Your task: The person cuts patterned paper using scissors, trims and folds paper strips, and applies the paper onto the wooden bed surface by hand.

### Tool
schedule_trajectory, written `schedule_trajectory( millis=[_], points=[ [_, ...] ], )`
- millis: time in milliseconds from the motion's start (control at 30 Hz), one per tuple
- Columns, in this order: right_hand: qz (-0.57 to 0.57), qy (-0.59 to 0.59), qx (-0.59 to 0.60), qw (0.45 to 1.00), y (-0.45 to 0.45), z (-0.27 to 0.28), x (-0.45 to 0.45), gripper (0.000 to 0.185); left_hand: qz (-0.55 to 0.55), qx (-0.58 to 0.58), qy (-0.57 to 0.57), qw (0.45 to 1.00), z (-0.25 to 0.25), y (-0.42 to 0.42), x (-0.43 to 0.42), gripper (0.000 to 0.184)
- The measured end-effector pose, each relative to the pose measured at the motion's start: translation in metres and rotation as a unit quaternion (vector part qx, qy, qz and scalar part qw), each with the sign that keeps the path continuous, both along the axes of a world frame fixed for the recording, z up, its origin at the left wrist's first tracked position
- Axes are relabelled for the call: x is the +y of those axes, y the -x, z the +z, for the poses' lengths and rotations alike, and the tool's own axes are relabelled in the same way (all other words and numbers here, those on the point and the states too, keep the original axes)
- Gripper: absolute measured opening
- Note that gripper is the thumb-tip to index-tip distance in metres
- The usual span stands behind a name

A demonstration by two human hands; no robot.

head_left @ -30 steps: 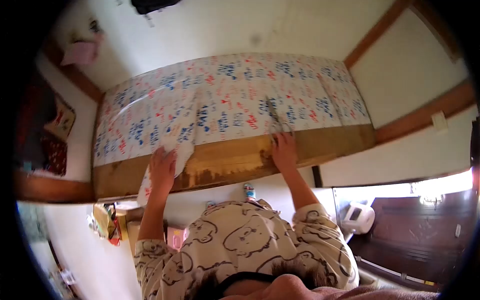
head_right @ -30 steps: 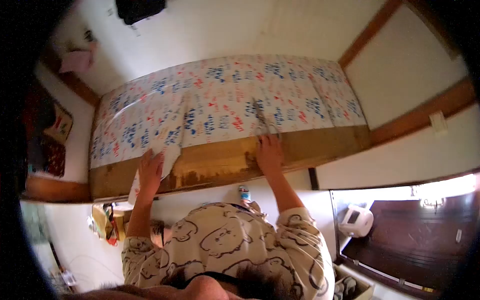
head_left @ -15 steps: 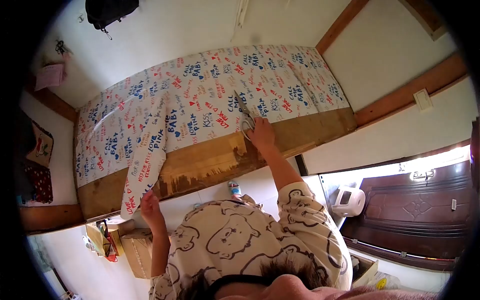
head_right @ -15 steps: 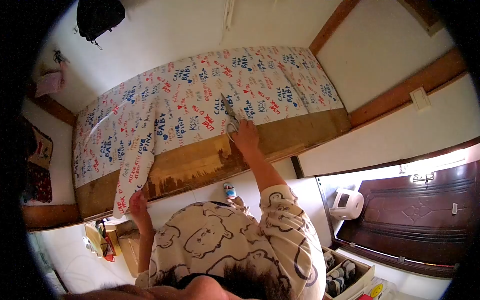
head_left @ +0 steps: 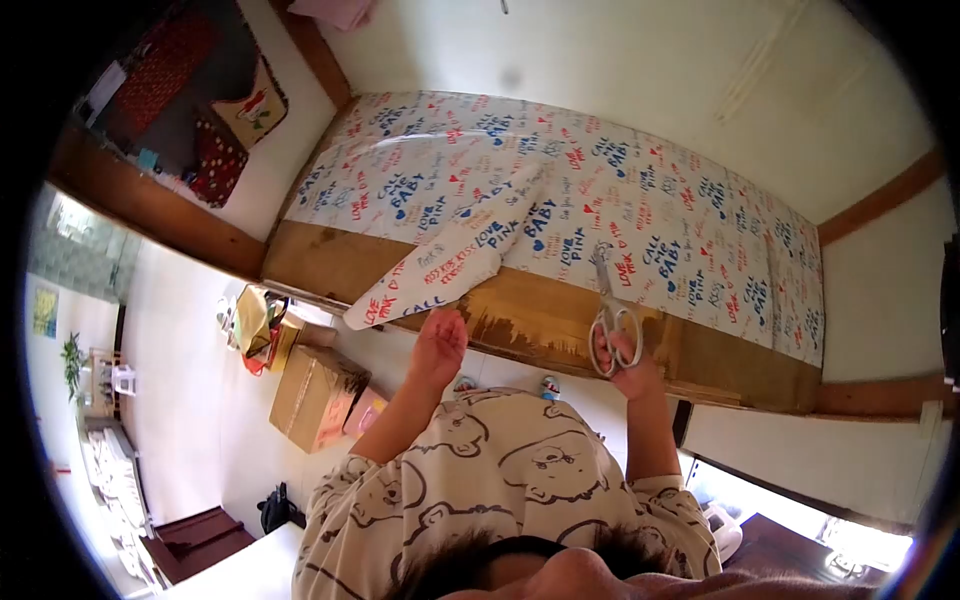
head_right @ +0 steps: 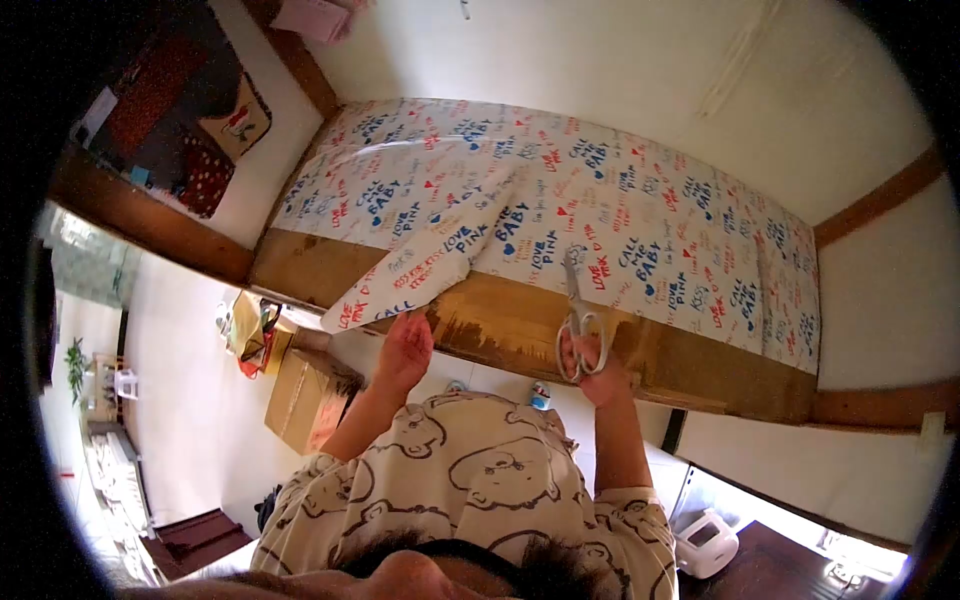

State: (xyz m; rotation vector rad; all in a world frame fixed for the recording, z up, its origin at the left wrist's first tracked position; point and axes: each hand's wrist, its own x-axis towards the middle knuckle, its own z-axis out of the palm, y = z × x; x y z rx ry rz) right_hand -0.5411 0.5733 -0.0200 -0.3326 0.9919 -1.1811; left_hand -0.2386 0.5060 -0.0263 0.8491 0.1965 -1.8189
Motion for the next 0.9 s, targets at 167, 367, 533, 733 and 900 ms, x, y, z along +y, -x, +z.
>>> schedule_trajectory(
  millis=[167, 367, 533, 733, 900],
  points=[
    [0.097, -0.007, 0.243, 0.965, -0.032, 0.02, 0.003, 0.03, -0.175, -0.415, 0.241, 0.86, 0.016, -0.019, -0.024, 0.014],
    [0.096, 0.039, 0.589, 0.801, -0.008, -0.012, 0.005, 0.029, -0.06, -0.937, 0.248, 0.239, 0.038, -0.091, -0.06, 0.03],
    [0.033, -0.024, 0.502, 0.864, -0.008, -0.014, 0.016, 0.02, -0.247, -0.864, 0.212, 0.383, 0.037, -0.108, -0.036, 0.048],
    [0.041, -0.051, 0.506, 0.86, -0.014, -0.012, 0.007, 0.025, -0.284, -0.833, 0.192, 0.435, 0.014, -0.113, -0.018, 0.06],
    [0.058, -0.035, 0.672, 0.737, -0.025, 0.022, -0.01, 0.03, -0.369, -0.55, 0.16, 0.731, 0.008, -0.087, 0.014, 0.054]
  ],
)
